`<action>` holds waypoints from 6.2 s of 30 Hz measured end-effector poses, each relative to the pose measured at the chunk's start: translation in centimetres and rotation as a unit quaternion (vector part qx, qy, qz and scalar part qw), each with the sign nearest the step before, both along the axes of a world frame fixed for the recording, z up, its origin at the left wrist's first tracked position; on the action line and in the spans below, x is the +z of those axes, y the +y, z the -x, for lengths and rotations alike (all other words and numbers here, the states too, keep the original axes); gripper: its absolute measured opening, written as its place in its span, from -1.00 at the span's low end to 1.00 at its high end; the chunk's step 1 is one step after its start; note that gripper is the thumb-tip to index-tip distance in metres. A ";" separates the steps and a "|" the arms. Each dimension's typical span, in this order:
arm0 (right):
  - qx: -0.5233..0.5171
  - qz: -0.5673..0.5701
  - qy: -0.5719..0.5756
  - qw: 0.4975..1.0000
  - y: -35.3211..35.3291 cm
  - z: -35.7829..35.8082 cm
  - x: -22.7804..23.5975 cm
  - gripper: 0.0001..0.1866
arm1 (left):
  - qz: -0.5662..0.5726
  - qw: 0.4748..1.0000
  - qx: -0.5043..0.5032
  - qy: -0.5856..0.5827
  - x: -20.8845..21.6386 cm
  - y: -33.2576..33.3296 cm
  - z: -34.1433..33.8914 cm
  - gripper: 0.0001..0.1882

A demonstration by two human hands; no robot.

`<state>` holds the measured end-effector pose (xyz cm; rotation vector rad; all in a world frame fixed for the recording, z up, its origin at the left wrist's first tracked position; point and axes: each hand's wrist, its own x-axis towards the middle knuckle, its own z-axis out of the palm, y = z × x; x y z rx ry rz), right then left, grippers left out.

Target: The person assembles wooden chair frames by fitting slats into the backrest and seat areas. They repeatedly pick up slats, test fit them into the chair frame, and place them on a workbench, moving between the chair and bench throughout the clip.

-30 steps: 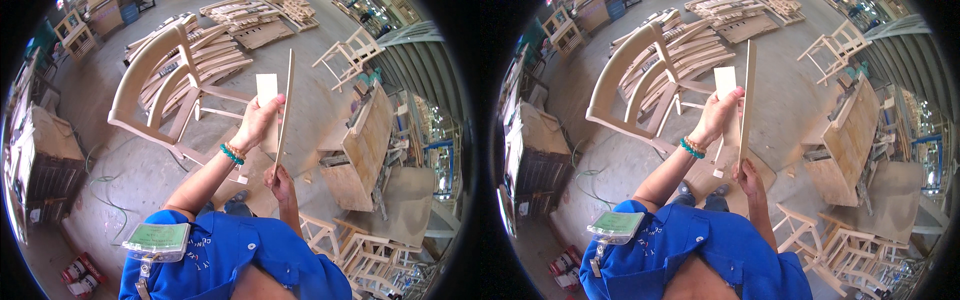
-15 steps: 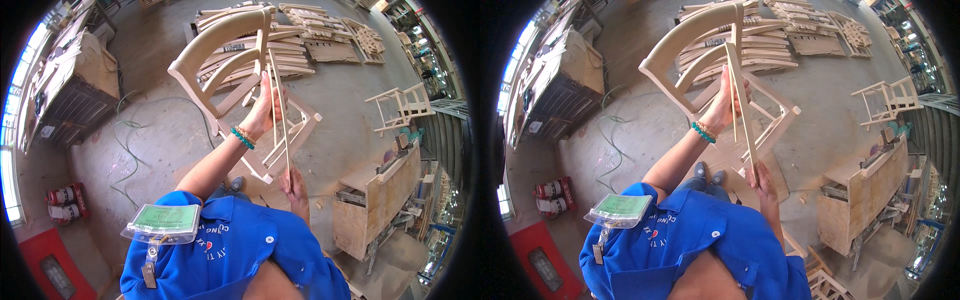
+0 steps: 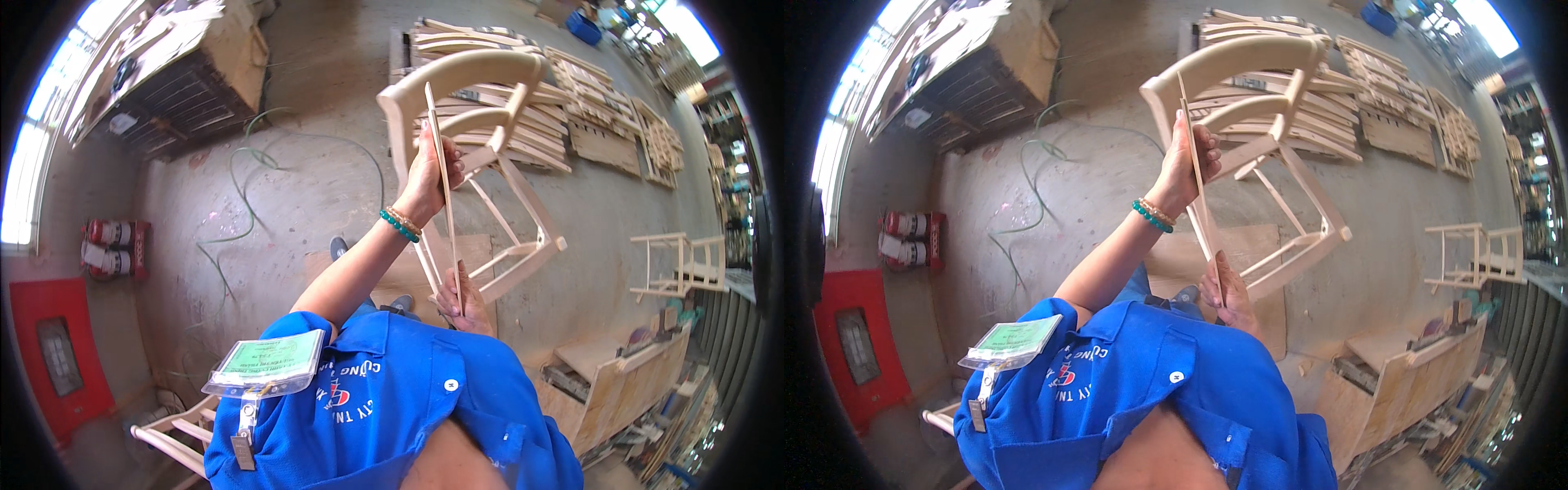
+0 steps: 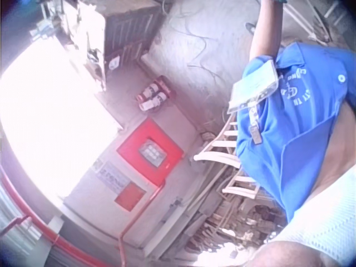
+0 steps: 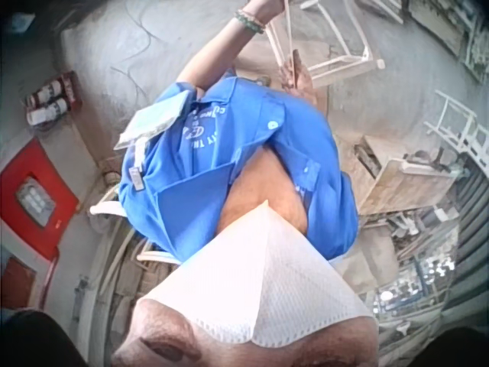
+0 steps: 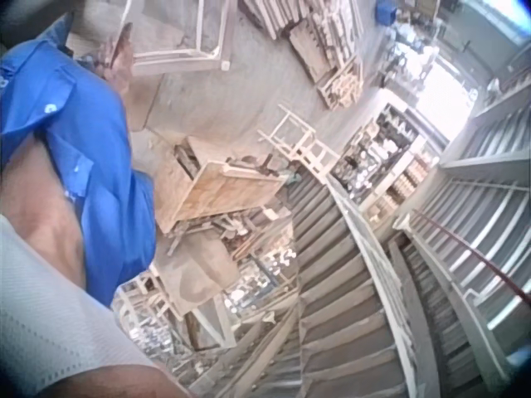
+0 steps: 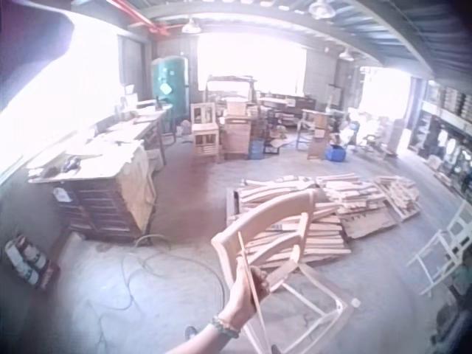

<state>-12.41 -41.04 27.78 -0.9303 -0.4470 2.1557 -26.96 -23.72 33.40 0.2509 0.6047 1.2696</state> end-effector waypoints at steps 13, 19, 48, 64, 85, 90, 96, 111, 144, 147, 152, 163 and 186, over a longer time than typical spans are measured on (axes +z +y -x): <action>0.136 0.089 0.042 0.986 12.1 18.7 -1.7 -0.53 | 0.091 0.966 0.100 -0.222 -7.2 9.0 25.0 -0.45; 0.186 0.167 0.129 0.960 17.1 27.4 -2.6 -0.53 | 0.059 0.943 0.141 -0.294 -9.3 11.3 35.9 -0.61; 0.173 -0.163 -0.192 0.952 63.6 43.1 -3.7 -0.54 | 0.066 0.963 0.199 -0.167 -5.4 51.6 52.1 -0.20; 0.152 -0.220 -0.216 0.939 98.7 54.9 -6.9 -0.61 | 0.061 0.965 0.257 0.011 -3.8 86.2 63.3 -0.54; 0.269 -0.385 -0.429 0.772 152.6 61.3 -6.5 -0.69 | 0.236 0.411 0.533 0.701 8.9 98.0 90.5 -0.81; 0.330 -0.529 -0.469 0.626 165.6 67.8 -1.4 -0.75 | 0.536 -0.026 0.312 0.784 9.4 86.4 93.4 -0.77; 0.401 -0.601 -0.452 0.524 170.6 82.0 -0.1 -0.75 | 0.709 0.006 0.208 0.674 3.9 75.5 96.9 -0.67; 0.515 -0.610 -0.433 0.418 163.1 97.1 -0.5 -0.78 | 0.843 0.146 0.288 0.430 -3.6 63.3 96.1 -0.56; 0.521 -0.535 -0.559 0.360 169.4 96.7 -3.5 -0.82 | 0.784 0.105 0.400 0.464 0.6 66.9 102.5 -0.27; 0.520 -0.492 -0.589 0.375 170.6 94.1 -6.1 -0.82 | 0.718 0.050 0.451 0.527 2.3 70.1 106.0 -0.39; 0.496 -0.283 -0.585 0.576 173.8 89.2 -9.5 -0.82 | 0.530 0.035 0.538 0.654 4.1 84.0 113.9 -0.63; 0.437 -0.107 -0.582 0.677 183.4 86.4 -14.5 -0.82 | 0.240 0.351 0.575 0.699 1.1 132.3 122.3 -0.82; 0.393 -0.414 -0.544 0.615 203.8 114.7 -6.9 -0.80 | 0.200 0.395 0.198 0.875 -2.5 167.9 141.0 -0.72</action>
